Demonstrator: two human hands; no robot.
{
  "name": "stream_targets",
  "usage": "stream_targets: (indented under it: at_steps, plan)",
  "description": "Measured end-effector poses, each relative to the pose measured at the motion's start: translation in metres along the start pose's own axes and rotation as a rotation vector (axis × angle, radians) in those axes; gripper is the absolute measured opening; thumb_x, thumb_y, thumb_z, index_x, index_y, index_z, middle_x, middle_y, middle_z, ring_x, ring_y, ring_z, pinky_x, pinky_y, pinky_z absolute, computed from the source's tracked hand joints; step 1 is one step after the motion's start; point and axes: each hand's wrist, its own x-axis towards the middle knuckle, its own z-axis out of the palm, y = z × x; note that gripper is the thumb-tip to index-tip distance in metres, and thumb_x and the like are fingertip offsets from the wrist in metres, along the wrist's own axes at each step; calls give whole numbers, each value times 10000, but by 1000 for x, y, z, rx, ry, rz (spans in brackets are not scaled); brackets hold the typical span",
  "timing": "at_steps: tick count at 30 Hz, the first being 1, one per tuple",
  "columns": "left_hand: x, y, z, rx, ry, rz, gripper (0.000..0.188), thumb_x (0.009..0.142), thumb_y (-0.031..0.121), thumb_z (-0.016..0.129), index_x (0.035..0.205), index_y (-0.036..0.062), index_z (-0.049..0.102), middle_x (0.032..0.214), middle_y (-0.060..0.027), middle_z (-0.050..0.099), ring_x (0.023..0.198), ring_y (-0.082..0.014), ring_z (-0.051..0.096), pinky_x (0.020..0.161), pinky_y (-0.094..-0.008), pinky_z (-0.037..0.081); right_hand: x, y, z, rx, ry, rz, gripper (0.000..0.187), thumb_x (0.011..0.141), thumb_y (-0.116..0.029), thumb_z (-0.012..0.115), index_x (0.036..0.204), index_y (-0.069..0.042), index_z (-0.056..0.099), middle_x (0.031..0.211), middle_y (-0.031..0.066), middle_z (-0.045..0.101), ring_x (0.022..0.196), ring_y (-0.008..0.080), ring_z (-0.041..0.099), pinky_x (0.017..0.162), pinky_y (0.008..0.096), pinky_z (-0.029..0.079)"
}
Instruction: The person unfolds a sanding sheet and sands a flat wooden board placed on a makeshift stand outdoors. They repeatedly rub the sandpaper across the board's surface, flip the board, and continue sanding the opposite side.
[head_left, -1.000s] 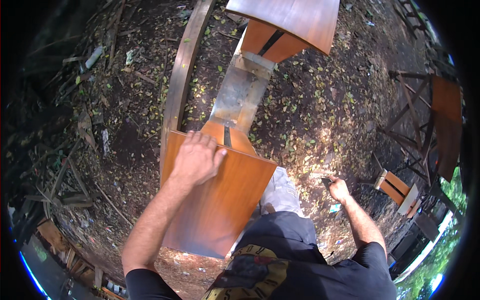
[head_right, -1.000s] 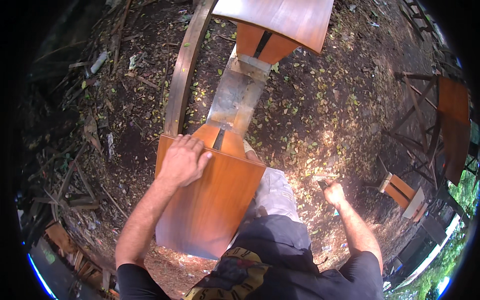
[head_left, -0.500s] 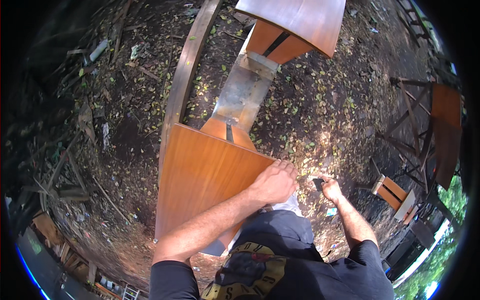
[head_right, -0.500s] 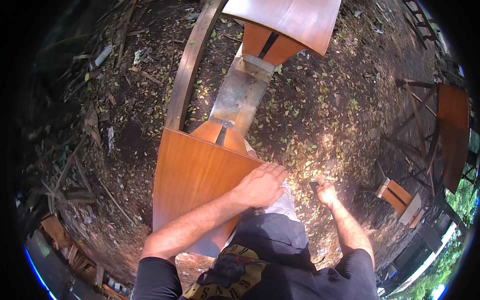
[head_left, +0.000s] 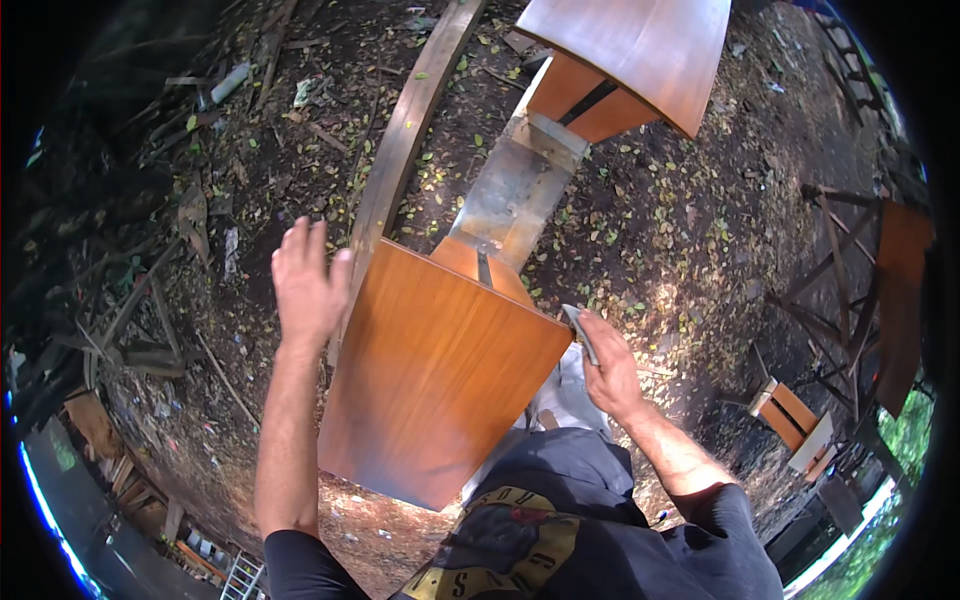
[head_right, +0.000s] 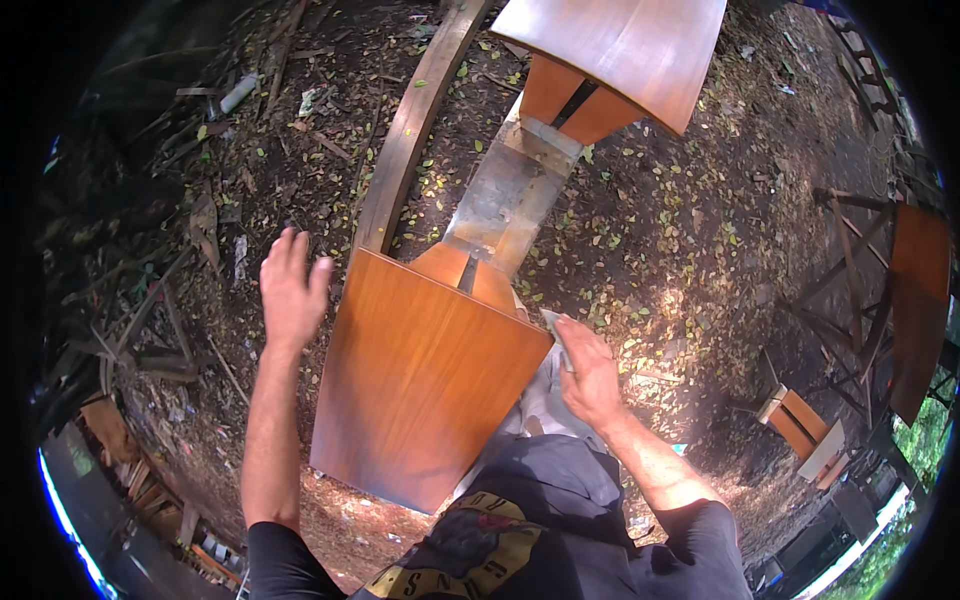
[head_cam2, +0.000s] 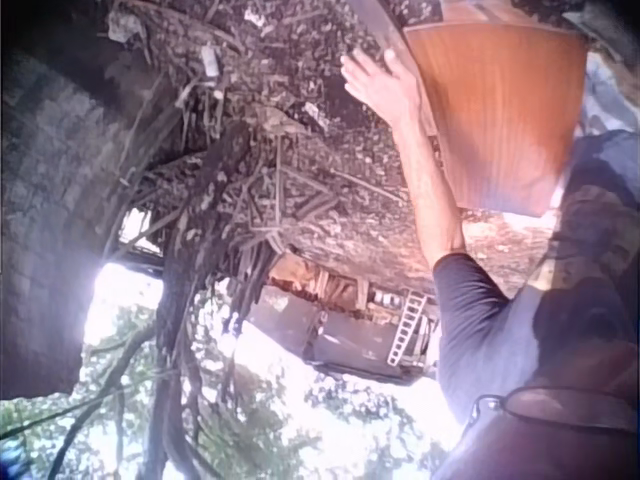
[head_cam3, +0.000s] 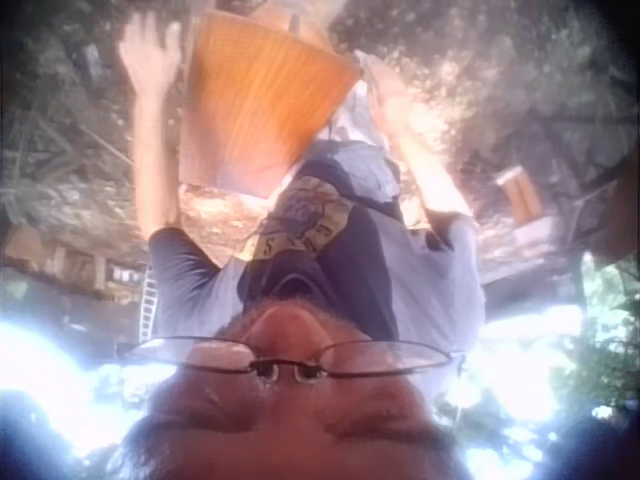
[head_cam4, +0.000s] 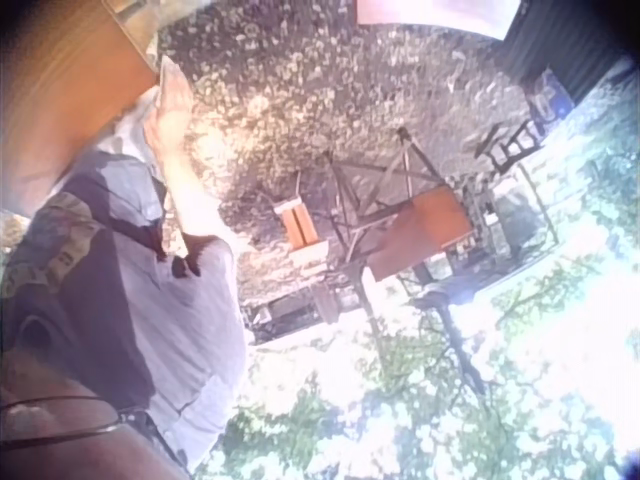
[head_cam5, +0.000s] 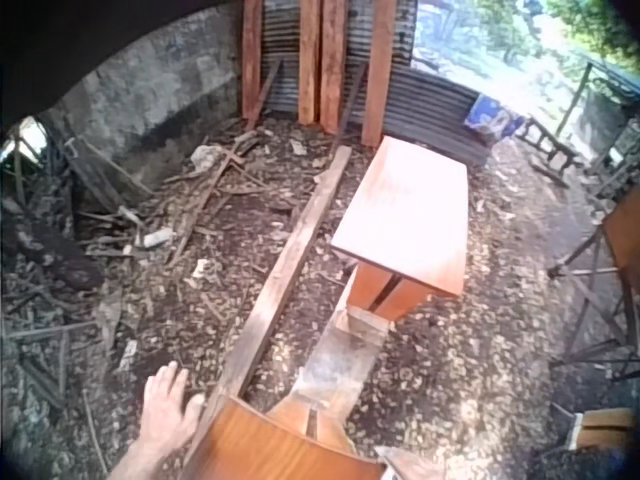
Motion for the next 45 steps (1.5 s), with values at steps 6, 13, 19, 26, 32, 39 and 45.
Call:
stream_targets:
  at_steps: [6, 13, 19, 26, 32, 39, 45]
  plan:
    - [-79, -46, -2, -312, -209, -301, 564, 998, 363, 625, 1453, 36, 566, 1584, -189, 465, 1474, -334, 432, 1220, -425, 340, 44, -51, 59, -59, -56, -298, 655, 812, -5, 635, 1451, 23, 495, 1485, 240, 527, 1409, 418, 479, 1171, 549, 360]
    - [-142, -14, 4, -461, -321, -379, 535, 978, 325, 668, 1422, 36, 591, 1558, -175, 494, 1445, -342, 459, 1203, -441, 363, 151, -136, 140, -112, -43, -452, 608, 929, -133, 588, 1498, 31, 451, 1537, 252, 465, 1473, 412, 394, 1197, 605, 285]
    - [-136, -3, -2, -546, -228, -354, 492, 987, 252, 655, 1431, 51, 583, 1519, -179, 542, 1424, -323, 502, 1184, -425, 396, 166, -149, 149, -45, -58, -464, 623, 901, -83, 605, 1499, 5, 455, 1553, 219, 465, 1482, 383, 390, 1207, 575, 289]
    - [-65, 31, -11, -424, -15, 59, 468, 985, 204, 645, 1416, 33, 583, 1492, -179, 562, 1410, -355, 505, 1185, -451, 400, 19, -36, 33, -157, -101, -281, 665, 826, -68, 610, 1479, -4, 503, 1502, 226, 527, 1457, 386, 442, 1208, 562, 304]
    - [-7, 80, 2, -161, -103, 419, 494, 976, 266, 644, 1376, -18, 590, 1453, -207, 577, 1410, -373, 488, 1237, -484, 317, -158, 124, -82, -621, -206, 269, 733, 772, 28, 601, 1489, 6, 449, 1451, 235, 548, 1385, 382, 494, 1138, 518, 370]
    - [-34, 142, 29, -105, -325, 597, 552, 1031, 389, 550, 1355, -56, 592, 1409, -241, 599, 1393, -388, 502, 1244, -506, 295, -231, 192, -62, -473, -237, 736, 568, 854, -81, 614, 1405, 41, 546, 1286, 283, 657, 1211, 436, 627, 1063, 448, 497]
    - [-72, 222, 41, -226, -360, 715, 548, 1003, 360, 581, 1334, -77, 596, 1377, -275, 610, 1351, -407, 535, 1222, -520, 320, -183, 167, -32, -173, -156, 598, 484, 932, -124, 590, 1403, -9, 584, 1274, 266, 677, 1178, 427, 662, 1021, 425, 527]
